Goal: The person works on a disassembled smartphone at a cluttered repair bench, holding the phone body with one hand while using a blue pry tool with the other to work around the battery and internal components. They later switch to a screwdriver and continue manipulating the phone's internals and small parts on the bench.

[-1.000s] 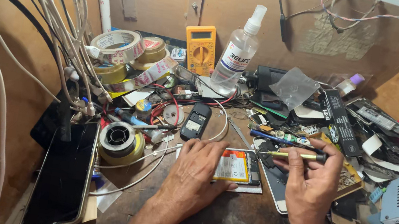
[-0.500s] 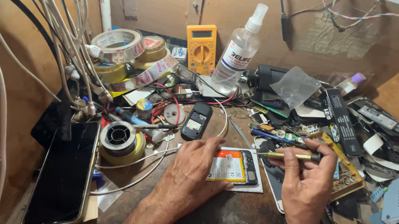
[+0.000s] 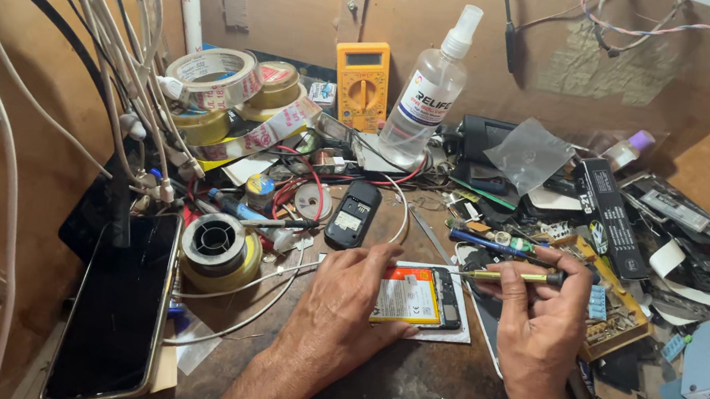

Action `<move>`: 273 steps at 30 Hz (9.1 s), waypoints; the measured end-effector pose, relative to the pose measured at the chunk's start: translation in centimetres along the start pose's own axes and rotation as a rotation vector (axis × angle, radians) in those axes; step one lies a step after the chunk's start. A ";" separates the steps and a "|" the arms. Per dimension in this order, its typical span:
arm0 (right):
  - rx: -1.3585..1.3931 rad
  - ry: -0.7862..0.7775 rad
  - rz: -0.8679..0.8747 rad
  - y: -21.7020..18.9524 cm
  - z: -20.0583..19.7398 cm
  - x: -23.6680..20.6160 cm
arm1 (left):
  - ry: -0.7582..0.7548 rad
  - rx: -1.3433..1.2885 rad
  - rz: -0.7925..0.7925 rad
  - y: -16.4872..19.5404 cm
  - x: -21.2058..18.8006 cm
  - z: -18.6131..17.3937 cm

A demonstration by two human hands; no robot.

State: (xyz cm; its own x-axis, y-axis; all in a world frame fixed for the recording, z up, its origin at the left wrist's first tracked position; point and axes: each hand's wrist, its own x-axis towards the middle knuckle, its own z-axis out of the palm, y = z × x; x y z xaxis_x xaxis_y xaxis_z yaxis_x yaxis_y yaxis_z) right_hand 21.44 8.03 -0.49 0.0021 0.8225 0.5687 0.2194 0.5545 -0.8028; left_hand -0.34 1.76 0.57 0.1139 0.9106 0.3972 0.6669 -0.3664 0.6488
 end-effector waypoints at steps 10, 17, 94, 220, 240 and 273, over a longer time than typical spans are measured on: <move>-0.021 -0.004 -0.009 0.0 0.1 0.1 | 0.008 -0.010 -0.016 -0.2 -0.1 0.2; -0.057 -0.020 -0.014 -0.2 0.1 0.1 | 0.010 -0.019 -0.037 -0.1 0.0 0.3; -0.087 0.001 -0.023 -1.0 -1.8 1.0 | 0.026 -0.046 -0.032 -0.3 -0.2 0.3; 0.388 -0.158 0.600 -2.3 1.6 0.4 | 0.468 -1.762 -0.978 2.9 3.3 6.5; -0.057 -0.094 0.356 -4.2 0.7 0.2 | 0.434 -1.534 -0.871 2.9 3.7 7.2; -0.537 -0.087 -0.208 -3.7 1.5 -0.7 | 0.672 -1.222 -0.788 4.8 4.0 8.6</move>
State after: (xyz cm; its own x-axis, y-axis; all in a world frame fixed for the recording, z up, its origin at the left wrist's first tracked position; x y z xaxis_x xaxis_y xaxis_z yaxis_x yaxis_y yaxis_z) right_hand 19.14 5.55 1.80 -0.1693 0.7231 0.6697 0.6710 0.5822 -0.4591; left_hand 9.64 5.24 -0.26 -0.5071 0.8129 -0.2863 -0.5998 -0.0943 0.7946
